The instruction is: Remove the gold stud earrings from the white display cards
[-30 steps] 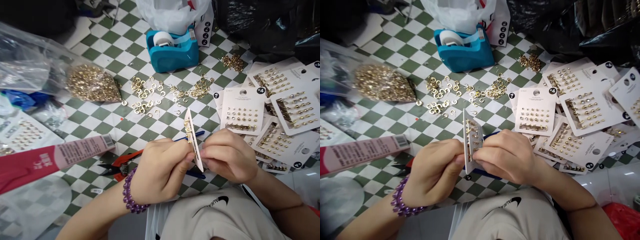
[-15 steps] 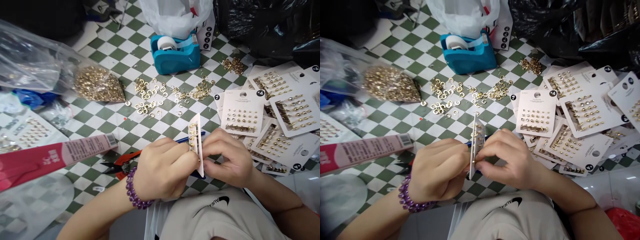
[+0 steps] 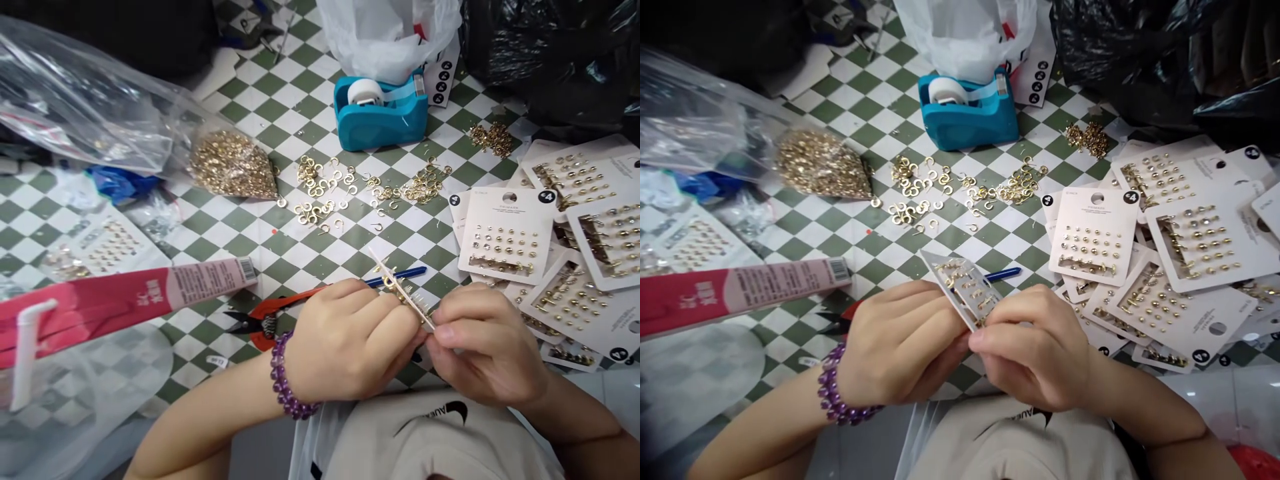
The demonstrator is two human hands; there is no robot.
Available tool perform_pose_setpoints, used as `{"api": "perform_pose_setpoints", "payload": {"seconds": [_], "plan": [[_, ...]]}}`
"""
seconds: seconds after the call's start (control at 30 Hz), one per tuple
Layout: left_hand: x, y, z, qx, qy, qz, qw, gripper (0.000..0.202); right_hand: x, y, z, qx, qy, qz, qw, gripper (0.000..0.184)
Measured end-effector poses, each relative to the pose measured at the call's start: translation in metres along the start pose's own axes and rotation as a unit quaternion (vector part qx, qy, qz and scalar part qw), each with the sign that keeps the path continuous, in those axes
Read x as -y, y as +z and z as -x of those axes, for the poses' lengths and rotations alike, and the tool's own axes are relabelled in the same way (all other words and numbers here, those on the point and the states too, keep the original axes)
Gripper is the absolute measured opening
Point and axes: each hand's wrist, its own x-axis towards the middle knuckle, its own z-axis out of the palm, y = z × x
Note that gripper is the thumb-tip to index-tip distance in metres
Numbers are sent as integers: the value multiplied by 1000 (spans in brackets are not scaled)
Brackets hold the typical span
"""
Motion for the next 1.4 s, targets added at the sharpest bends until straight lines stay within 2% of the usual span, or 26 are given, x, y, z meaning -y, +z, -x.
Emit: {"api": "perform_pose_setpoints", "payload": {"seconds": [0.13,0.23,0.3,0.37,0.43,0.53,0.67,0.8,0.9,0.97,1.0,1.07,1.13,1.2,1.33,1.4], "plan": [[13,-7,1,-5,11,-2,1000,30,0,-2,3,-26,22,-6,999,24],[35,-15,3,-29,-34,-108,993,27,-1,2,6,-92,64,-20,994,33],[52,-16,5,9,-99,-230,968,20,-2,5,8,-116,91,-35,988,38],[65,-14,8,65,-133,-293,945,16,-3,7,9,-129,108,-41,985,41],[74,-9,11,108,-153,-305,934,19,-4,9,9,-149,119,-32,981,42],[78,-3,12,142,-180,-295,928,20,-5,10,7,-177,149,-30,972,42],[79,-1,12,142,-177,-303,926,20,-6,12,8,-197,197,-51,959,41],[81,-1,14,118,-161,-293,935,18,-6,12,10,-205,222,-60,951,42],[76,-1,13,46,-145,-226,962,9,-6,11,11,-201,228,-64,951,42],[68,-2,10,-17,-115,-124,985,1,-5,11,10,-198,230,-66,951,41],[63,-2,8,-41,-93,-67,993,5,-5,10,10,-196,229,-66,951,41],[52,-3,4,-72,-51,23,996,11,-4,10,9,-188,224,-72,953,40],[42,-1,0,-82,-29,86,993,13,-3,10,9,-178,216,-80,957,40],[33,1,0,-81,-38,139,986,15,-3,9,8,-167,207,-79,961,41],[23,9,2,-121,-140,237,954,19,-3,9,8,-154,174,-52,971,42],[22,10,3,-128,-166,263,942,20,-4,9,8,-146,154,-50,976,44]]}}
